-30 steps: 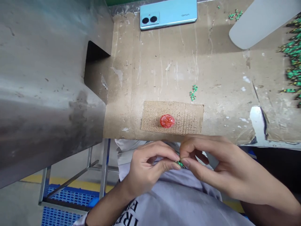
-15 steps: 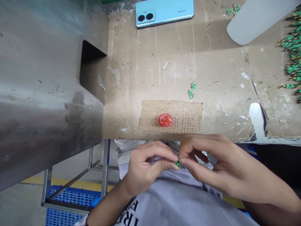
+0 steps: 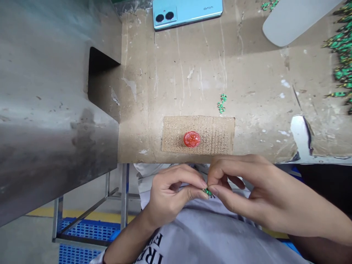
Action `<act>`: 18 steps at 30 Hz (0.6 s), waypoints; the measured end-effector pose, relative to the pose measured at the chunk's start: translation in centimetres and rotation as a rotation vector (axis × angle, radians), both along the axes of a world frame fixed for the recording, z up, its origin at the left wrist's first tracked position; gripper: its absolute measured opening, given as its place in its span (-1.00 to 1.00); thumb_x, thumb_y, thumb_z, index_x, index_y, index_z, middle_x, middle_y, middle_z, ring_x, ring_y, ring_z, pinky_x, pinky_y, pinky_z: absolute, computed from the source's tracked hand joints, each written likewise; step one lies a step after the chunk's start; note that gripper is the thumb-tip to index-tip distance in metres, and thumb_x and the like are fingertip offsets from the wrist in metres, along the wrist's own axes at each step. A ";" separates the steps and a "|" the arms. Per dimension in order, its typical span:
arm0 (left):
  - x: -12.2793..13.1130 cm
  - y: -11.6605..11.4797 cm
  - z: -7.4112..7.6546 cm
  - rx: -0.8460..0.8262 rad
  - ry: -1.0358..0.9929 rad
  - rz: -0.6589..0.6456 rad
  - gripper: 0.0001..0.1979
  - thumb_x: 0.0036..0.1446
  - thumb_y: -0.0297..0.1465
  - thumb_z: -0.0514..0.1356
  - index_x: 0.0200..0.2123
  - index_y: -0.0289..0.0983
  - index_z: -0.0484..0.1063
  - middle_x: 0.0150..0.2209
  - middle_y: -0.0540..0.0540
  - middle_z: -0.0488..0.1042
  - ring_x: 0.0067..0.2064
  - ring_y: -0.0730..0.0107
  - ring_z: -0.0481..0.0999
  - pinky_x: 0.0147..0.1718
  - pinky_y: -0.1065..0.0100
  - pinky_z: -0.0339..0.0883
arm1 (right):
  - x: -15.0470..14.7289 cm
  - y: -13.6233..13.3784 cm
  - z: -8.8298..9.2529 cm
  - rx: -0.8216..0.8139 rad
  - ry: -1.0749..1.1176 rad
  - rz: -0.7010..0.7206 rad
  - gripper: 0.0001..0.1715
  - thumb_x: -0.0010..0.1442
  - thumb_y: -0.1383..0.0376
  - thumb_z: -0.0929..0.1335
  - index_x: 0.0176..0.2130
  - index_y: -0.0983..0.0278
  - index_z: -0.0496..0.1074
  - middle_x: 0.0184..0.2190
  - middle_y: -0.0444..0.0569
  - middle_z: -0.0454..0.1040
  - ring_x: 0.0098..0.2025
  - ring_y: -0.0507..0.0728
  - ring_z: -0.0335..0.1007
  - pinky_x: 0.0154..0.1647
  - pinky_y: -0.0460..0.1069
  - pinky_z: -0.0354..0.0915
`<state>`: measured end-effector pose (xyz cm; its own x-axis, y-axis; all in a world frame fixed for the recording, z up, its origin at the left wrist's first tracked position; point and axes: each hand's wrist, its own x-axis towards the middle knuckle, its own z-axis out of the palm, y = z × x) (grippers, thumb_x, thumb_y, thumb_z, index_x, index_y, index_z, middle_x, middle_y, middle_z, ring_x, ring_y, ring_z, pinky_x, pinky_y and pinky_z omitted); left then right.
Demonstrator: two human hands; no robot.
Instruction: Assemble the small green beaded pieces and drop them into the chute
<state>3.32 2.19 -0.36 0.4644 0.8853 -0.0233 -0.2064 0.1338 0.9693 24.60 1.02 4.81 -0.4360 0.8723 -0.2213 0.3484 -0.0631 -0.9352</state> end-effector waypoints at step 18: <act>0.1 0.0 -0.1 0.080 0.000 0.004 -0.90 0.15 -0.48 0.51 -0.28 -0.25 0.68 -0.38 -0.03 0.65 -0.36 0.42 0.63 -0.30 0.46 0.51 | 0.7 0.2 -0.6 0.002 0.116 0.051 -0.86 0.45 0.35 0.35 -0.19 0.22 0.51 -0.32 -0.22 0.56 -0.33 -0.07 0.43 -0.28 -0.17 0.31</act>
